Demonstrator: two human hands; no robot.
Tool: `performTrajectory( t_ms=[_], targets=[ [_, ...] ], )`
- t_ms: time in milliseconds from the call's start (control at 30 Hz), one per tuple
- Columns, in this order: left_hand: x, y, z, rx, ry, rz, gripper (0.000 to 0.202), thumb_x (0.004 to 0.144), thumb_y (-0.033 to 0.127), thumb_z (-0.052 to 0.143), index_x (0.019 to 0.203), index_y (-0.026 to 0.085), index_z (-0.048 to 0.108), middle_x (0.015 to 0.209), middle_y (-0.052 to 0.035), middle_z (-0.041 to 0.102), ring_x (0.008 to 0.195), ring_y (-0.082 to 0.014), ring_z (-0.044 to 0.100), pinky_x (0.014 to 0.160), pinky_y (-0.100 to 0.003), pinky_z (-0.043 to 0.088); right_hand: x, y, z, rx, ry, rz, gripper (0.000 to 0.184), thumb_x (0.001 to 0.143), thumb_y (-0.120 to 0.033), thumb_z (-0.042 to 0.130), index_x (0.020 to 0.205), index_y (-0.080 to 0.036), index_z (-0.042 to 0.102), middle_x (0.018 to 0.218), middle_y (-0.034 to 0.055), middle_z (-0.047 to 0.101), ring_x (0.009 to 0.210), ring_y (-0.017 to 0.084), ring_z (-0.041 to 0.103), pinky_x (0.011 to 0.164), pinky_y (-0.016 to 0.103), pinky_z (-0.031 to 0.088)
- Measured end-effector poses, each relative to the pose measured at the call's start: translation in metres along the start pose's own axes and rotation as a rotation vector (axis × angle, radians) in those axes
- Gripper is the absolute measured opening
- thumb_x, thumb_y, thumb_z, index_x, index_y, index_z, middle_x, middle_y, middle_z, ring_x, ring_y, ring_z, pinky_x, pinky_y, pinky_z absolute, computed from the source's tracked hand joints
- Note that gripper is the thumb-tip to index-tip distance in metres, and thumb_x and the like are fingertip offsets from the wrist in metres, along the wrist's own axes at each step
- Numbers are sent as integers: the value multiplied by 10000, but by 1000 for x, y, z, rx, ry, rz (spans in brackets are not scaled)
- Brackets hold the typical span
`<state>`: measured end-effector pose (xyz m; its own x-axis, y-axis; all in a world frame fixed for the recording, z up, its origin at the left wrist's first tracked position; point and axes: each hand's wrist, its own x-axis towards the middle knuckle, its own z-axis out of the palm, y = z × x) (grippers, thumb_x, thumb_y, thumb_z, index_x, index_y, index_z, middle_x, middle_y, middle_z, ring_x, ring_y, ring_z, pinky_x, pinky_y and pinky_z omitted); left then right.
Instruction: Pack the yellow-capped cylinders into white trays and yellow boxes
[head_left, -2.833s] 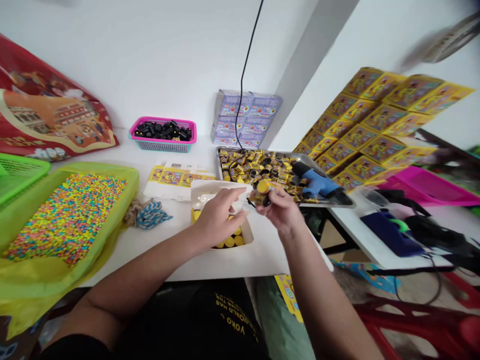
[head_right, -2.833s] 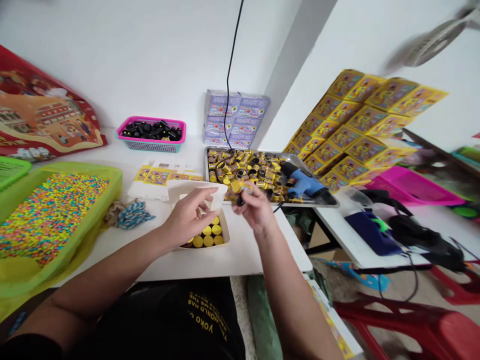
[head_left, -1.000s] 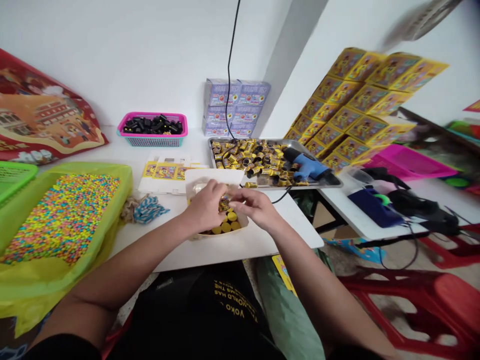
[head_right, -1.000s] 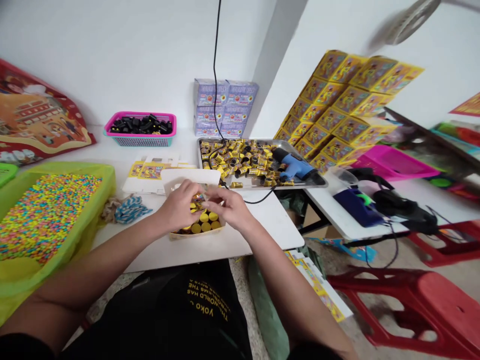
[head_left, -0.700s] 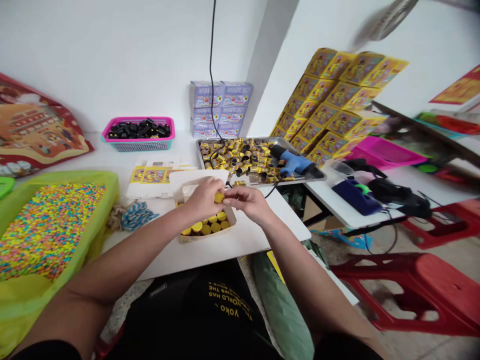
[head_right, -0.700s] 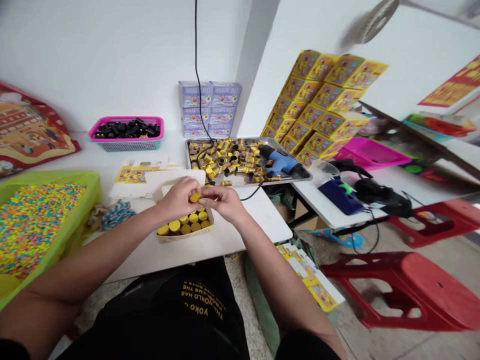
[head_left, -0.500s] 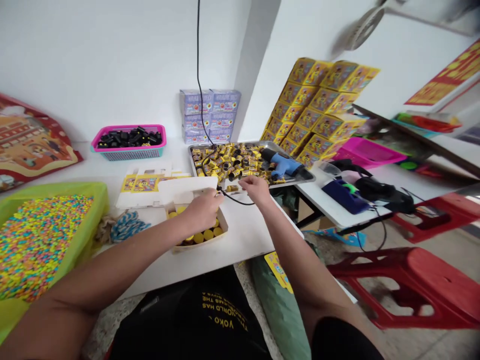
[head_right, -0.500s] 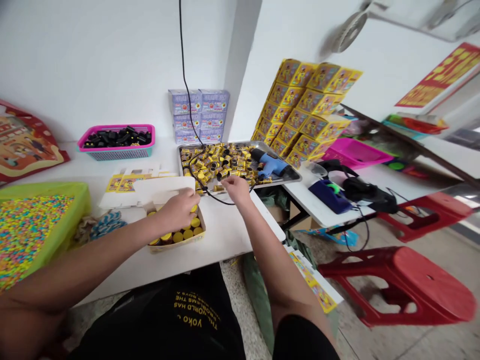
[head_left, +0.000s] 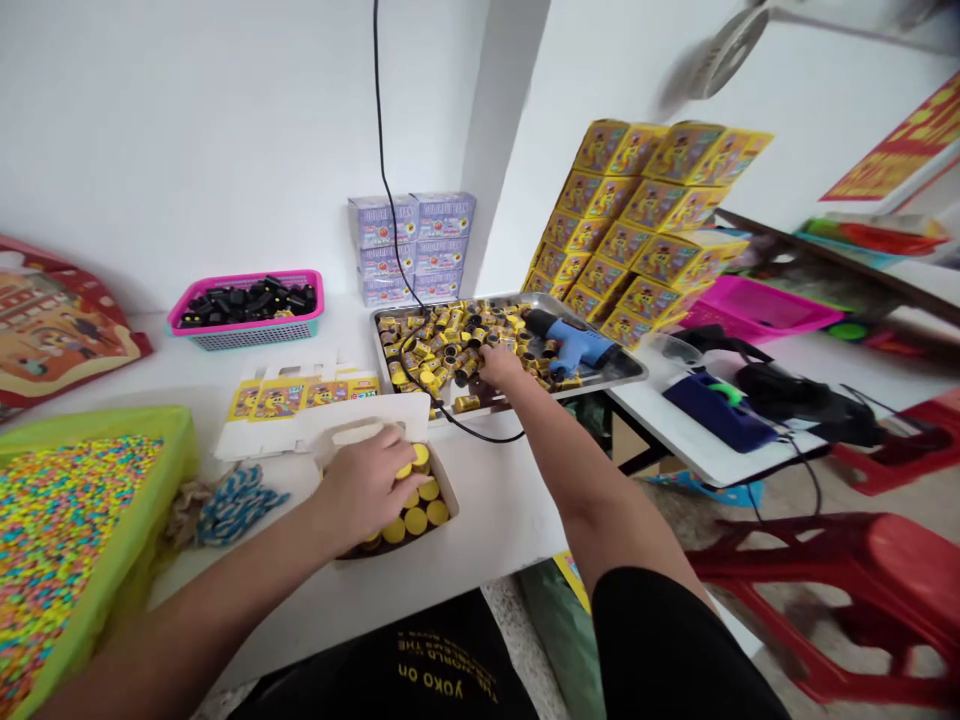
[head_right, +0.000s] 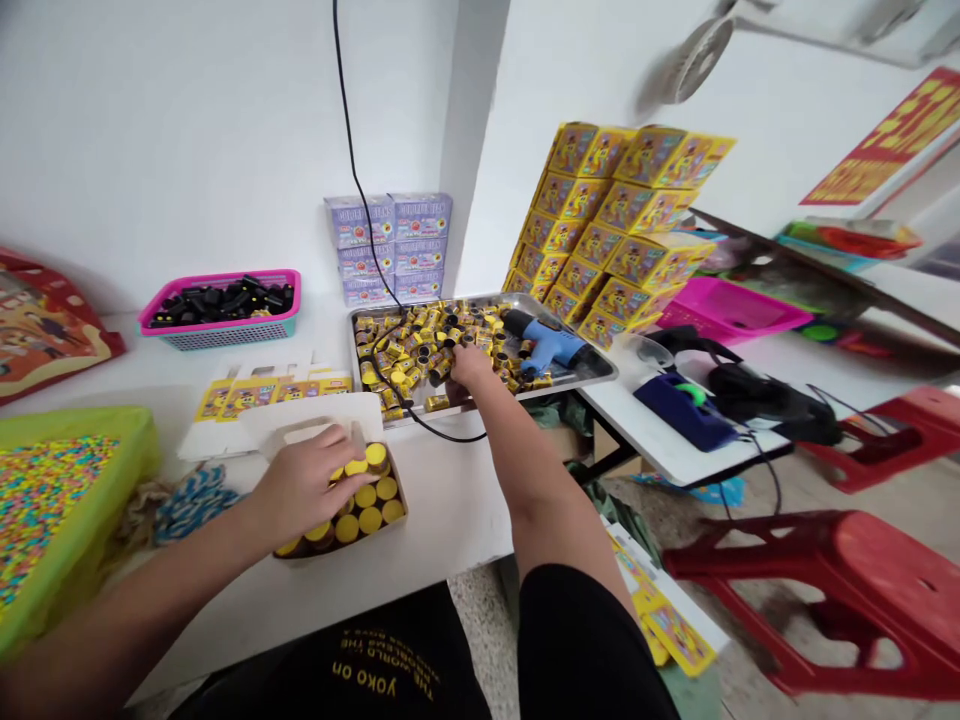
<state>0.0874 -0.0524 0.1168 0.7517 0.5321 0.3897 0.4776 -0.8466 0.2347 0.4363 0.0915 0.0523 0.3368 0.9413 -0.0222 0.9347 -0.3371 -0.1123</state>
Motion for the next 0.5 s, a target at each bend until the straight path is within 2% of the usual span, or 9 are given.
performTrajectory(
  t_ms=[100, 200, 300, 367, 500],
  targets=[
    [-27, -1, -15, -123, 271, 46, 89, 939, 224, 650, 866, 177, 669, 746, 3, 623, 674, -117, 629, 588, -220, 471, 4, -2, 0, 26, -6, 0, 547, 900, -309, 598, 1428, -173, 556, 1357, 210, 595, 1178, 337, 619, 976, 399, 482],
    [-48, -1, -23, -163, 413, -43, 75, 916, 159, 671, 846, 185, 662, 702, 27, 617, 614, -83, 581, 562, -192, 443, 6, -9, 0, 67, -35, -42, 538, 930, -464, 570, 1411, -224, 577, 1294, 150, 672, 1150, 306, 641, 959, 364, 479],
    [-61, -1, -22, -165, 506, -160, 130, 897, 148, 686, 780, 188, 648, 655, 38, 591, 564, -77, 533, 527, -194, 420, 6, -19, 3, 120, -80, -53, 619, 858, -614, 647, 1322, -204, 633, 1268, 142, 699, 1137, 303, 650, 919, 337, 489],
    [-66, -2, -18, -158, 538, -212, 165, 896, 165, 690, 742, 189, 637, 641, 36, 582, 553, -80, 522, 514, -201, 410, 5, -22, 3, 147, -106, -38, 638, 815, -618, 702, 1279, -183, 650, 1250, 148, 708, 1106, 299, 663, 881, 328, 498],
    [-73, -4, -9, -153, 525, -238, 181, 901, 179, 689, 729, 188, 633, 653, 29, 588, 576, -86, 537, 533, -209, 411, -6, -15, 0, 169, -160, -33, 532, 789, -600, 737, 1102, -170, 730, 1091, 129, 755, 951, 276, 697, 774, 310, 513]
  ],
)
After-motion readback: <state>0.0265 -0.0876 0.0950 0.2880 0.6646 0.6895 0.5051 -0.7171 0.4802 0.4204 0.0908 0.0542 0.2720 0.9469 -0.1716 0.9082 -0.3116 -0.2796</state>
